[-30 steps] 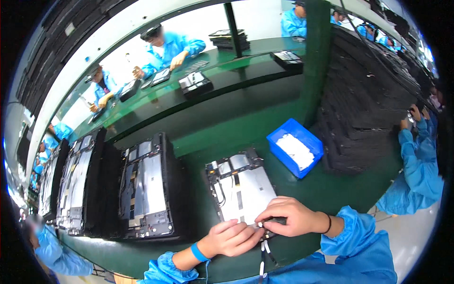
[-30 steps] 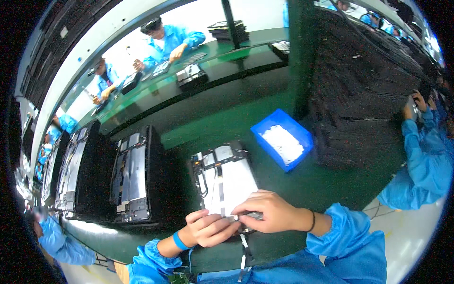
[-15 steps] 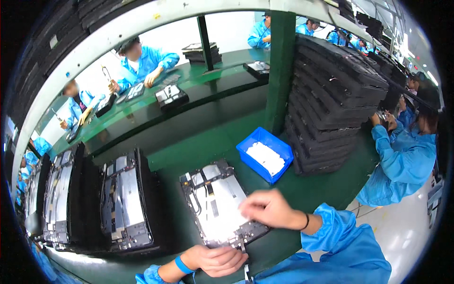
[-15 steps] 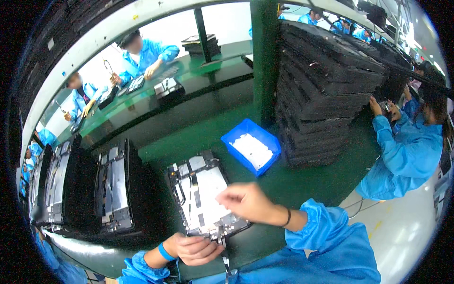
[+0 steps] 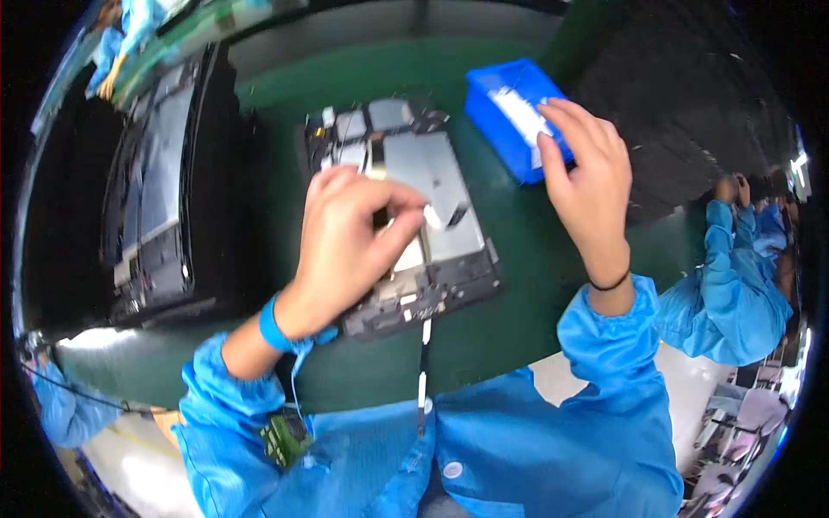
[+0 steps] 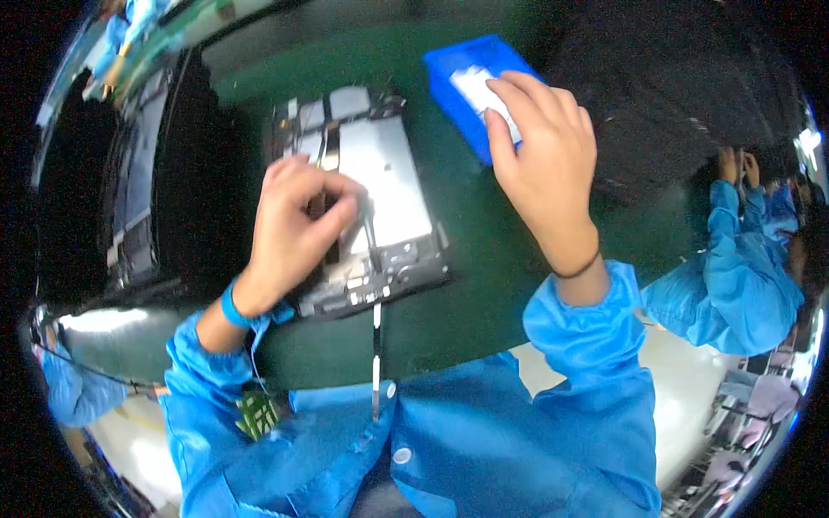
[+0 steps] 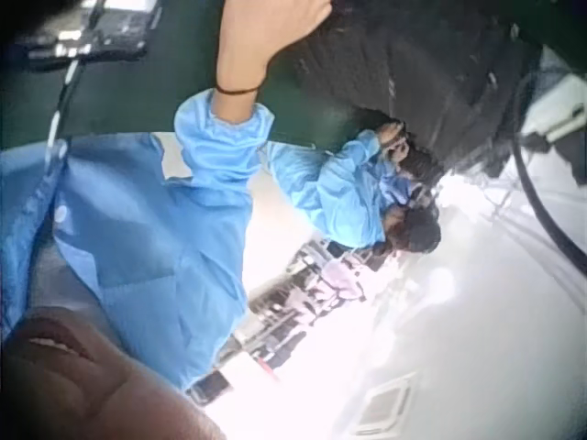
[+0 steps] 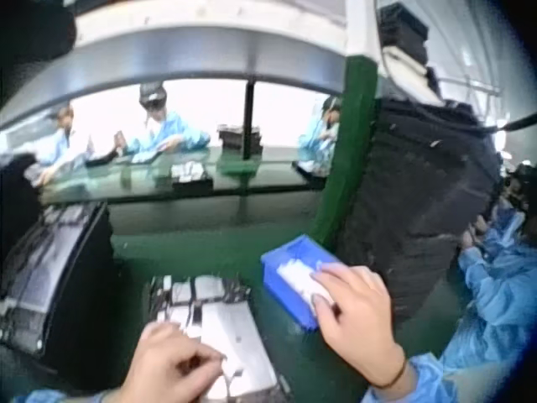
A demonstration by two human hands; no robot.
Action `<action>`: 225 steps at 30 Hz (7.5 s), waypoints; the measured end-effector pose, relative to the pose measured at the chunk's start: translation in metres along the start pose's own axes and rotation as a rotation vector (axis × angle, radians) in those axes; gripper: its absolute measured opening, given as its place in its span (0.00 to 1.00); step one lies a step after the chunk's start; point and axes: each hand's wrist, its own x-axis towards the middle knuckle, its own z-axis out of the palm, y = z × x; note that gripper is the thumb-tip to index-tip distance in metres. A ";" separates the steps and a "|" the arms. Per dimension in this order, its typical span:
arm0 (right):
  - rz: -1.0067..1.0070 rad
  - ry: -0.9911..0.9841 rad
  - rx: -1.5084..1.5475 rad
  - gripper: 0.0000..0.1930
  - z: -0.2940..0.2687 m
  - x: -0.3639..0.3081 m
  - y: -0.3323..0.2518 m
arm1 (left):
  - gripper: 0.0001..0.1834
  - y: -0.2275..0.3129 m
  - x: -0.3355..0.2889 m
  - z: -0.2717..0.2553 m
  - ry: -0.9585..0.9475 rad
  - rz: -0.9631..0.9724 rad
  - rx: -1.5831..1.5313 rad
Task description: The worker is connecting internal ribbon cables and assembling the housing for electronic tablet devices on a factory assembly line.
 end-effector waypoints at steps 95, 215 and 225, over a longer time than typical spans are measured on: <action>0.627 -0.544 1.141 0.34 0.043 -0.062 -0.063 | 0.37 -0.035 -0.066 0.028 0.263 -0.434 -0.339; -0.376 -0.731 0.550 0.17 0.023 -0.025 -0.079 | 0.12 -0.041 -0.038 0.016 0.126 -0.220 0.047; -0.386 -0.879 0.887 0.21 0.002 -0.034 -0.069 | 0.15 -0.042 -0.042 0.015 0.225 0.001 0.007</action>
